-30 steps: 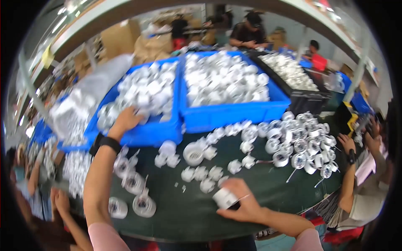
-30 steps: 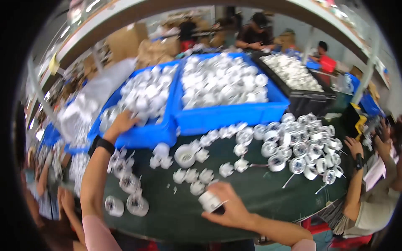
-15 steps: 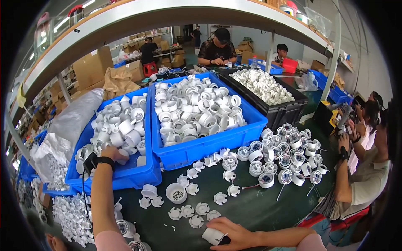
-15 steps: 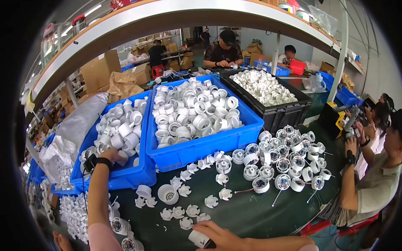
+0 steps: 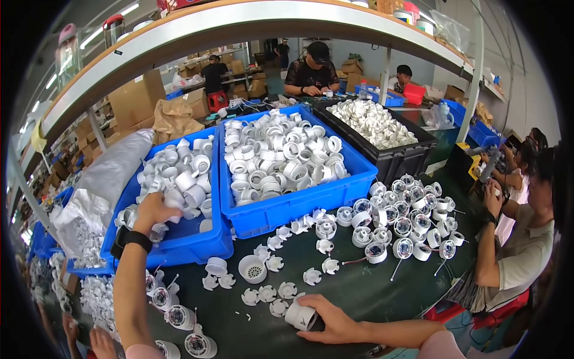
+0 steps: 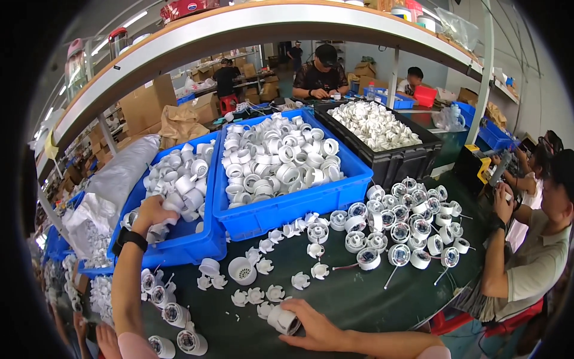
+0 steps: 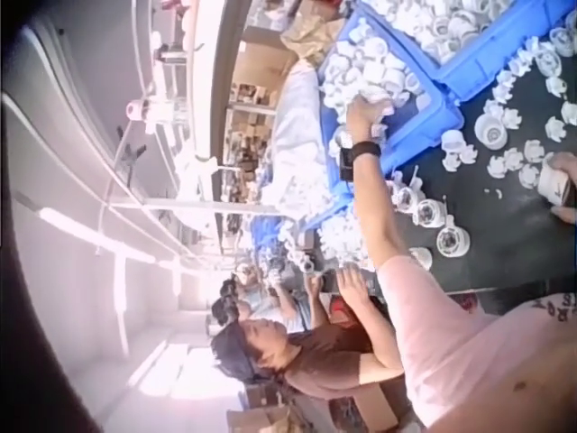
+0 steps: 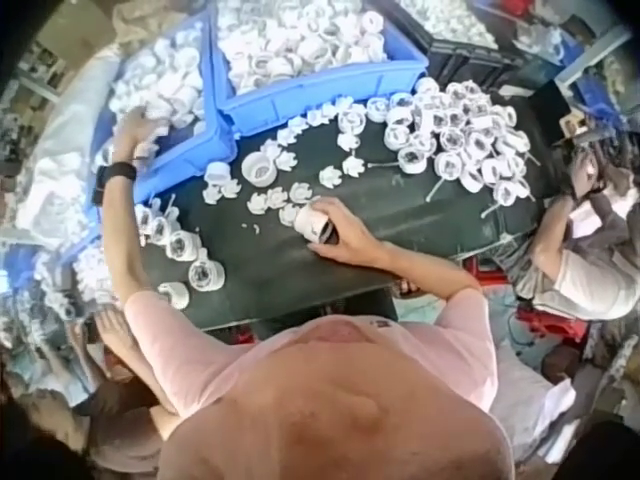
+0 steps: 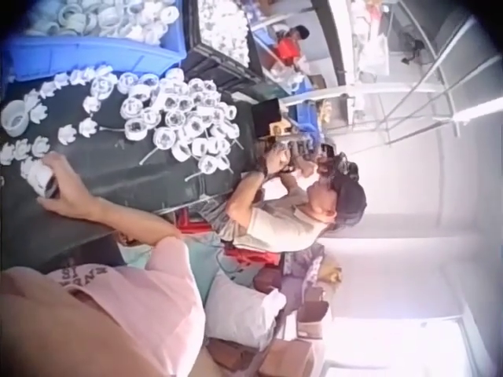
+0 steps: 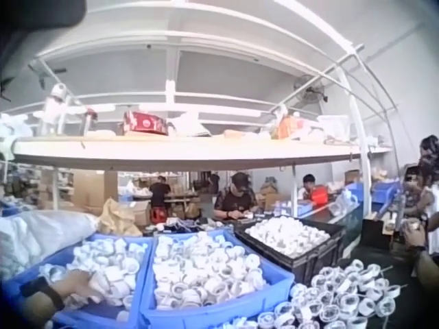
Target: Assembling the components of white electronic devices, likely security cameras, on a factory production line.
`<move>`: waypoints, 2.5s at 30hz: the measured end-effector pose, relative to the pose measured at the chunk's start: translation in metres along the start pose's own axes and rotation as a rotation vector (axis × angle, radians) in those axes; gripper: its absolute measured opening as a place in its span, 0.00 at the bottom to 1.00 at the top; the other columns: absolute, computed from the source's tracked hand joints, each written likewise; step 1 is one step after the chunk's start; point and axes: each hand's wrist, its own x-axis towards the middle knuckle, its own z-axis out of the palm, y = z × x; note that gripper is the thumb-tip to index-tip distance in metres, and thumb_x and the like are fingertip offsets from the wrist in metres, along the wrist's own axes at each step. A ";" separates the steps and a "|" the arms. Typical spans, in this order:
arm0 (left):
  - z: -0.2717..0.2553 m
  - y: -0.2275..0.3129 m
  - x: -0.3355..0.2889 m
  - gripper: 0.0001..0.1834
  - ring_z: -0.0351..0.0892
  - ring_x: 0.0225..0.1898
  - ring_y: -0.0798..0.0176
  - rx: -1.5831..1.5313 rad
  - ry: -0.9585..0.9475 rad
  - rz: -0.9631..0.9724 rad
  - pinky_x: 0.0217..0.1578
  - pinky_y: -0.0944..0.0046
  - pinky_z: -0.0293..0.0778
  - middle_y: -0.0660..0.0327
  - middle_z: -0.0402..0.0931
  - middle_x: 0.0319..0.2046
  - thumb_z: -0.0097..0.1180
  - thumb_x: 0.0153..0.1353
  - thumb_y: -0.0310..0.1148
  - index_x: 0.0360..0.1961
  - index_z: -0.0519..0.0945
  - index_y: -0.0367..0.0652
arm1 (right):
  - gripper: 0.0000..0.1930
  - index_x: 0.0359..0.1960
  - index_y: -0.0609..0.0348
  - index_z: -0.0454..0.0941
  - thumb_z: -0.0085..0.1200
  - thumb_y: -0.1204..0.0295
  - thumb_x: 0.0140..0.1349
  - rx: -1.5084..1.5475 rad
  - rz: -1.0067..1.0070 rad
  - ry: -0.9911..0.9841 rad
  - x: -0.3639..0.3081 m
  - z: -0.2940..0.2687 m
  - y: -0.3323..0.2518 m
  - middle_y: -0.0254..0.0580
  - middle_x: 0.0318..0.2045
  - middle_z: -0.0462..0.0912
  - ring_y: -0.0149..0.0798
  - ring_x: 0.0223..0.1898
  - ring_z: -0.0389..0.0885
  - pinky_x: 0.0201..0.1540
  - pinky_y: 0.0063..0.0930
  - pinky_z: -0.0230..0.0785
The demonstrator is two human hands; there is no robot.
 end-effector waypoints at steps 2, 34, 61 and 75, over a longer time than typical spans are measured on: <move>-0.027 0.021 -0.018 0.33 0.81 0.31 0.50 -0.121 0.092 -0.022 0.35 0.58 0.75 0.48 0.81 0.28 0.69 0.31 0.54 0.29 0.82 0.32 | 0.33 0.56 0.62 0.66 0.68 0.68 0.50 -0.033 -0.062 0.017 -0.004 0.004 0.001 0.51 0.53 0.68 0.51 0.56 0.68 0.57 0.35 0.64; -0.008 0.204 -0.411 0.17 0.69 0.38 0.72 -1.508 -0.074 -0.136 0.40 0.71 0.66 0.62 0.72 0.38 0.52 0.61 0.39 0.43 0.75 0.35 | 0.36 0.58 0.64 0.66 0.71 0.73 0.46 0.258 -0.127 -0.131 -0.084 0.011 -0.066 0.47 0.50 0.68 0.37 0.46 0.74 0.43 0.29 0.74; 0.028 0.181 -0.447 0.26 0.74 0.41 0.54 -1.233 0.154 0.280 0.43 0.60 0.70 0.46 0.71 0.44 0.48 0.64 0.44 0.51 0.72 0.29 | 0.34 0.55 0.67 0.65 0.69 0.64 0.51 0.374 0.038 -0.211 -0.099 0.056 -0.073 0.41 0.37 0.70 0.31 0.30 0.74 0.30 0.23 0.70; 0.032 0.159 -0.400 0.27 0.79 0.41 0.49 -2.349 -0.564 -0.756 0.38 0.46 0.80 0.52 0.77 0.36 0.42 0.67 0.55 0.41 0.76 0.39 | 0.27 0.51 0.58 0.71 0.62 0.76 0.45 -0.562 -0.269 0.043 -0.057 -0.042 -0.043 0.52 0.48 0.71 0.55 0.53 0.69 0.54 0.44 0.66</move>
